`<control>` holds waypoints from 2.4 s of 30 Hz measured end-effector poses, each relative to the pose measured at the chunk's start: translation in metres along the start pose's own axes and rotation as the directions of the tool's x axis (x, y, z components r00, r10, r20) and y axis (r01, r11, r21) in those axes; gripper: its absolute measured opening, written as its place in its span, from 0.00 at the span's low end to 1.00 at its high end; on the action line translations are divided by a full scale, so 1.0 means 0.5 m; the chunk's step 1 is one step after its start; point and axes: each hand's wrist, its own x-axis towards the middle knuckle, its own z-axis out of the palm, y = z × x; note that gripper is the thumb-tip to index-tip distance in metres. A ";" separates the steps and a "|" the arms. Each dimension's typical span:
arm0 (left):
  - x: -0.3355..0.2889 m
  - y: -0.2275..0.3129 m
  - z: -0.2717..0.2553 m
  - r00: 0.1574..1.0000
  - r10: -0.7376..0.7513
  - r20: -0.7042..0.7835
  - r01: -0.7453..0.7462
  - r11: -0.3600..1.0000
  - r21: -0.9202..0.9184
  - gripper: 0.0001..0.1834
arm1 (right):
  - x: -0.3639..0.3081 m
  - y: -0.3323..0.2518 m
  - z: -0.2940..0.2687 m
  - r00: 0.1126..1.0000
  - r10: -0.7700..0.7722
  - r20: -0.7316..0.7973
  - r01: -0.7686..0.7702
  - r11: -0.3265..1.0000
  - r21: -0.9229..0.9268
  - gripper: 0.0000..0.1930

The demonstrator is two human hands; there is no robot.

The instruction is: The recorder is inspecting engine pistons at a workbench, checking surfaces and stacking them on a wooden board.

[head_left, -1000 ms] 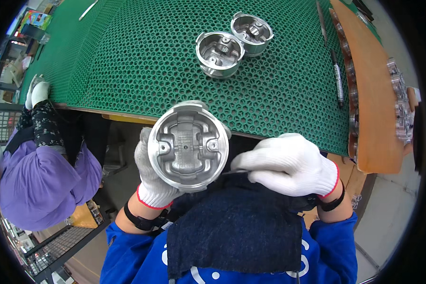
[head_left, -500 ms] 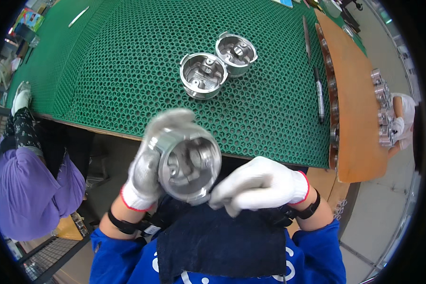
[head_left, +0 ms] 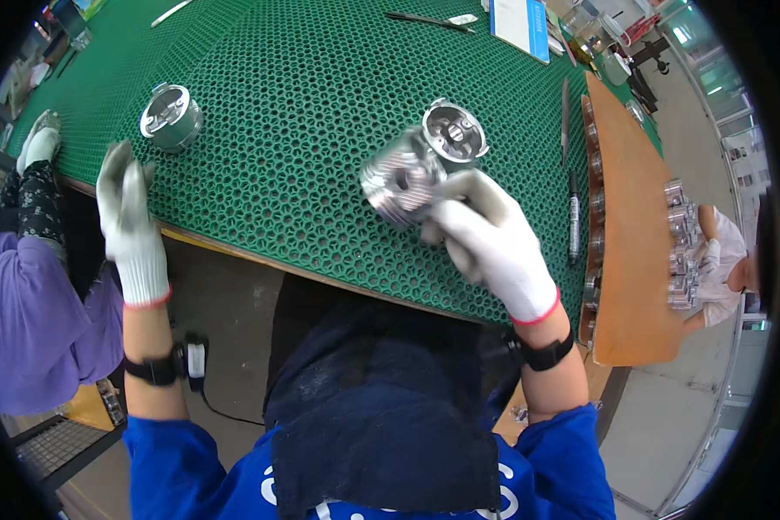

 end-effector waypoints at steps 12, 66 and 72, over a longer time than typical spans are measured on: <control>-0.243 0.180 0.147 0.689 -0.038 0.724 0.447 0.808 -0.383 0.30 | -0.145 0.108 0.002 0.957 0.078 0.278 -0.283 0.058 0.957 0.19; -0.278 0.194 0.148 0.315 -0.017 0.949 0.935 -0.165 -0.314 0.34 | -0.150 0.080 -0.001 0.788 -0.600 0.138 0.564 0.613 -0.554 0.14; -0.278 0.204 0.151 0.339 -0.071 0.938 0.928 -0.136 -0.346 0.33 | -0.134 0.080 0.031 0.748 -0.641 0.172 0.609 0.562 -0.560 0.11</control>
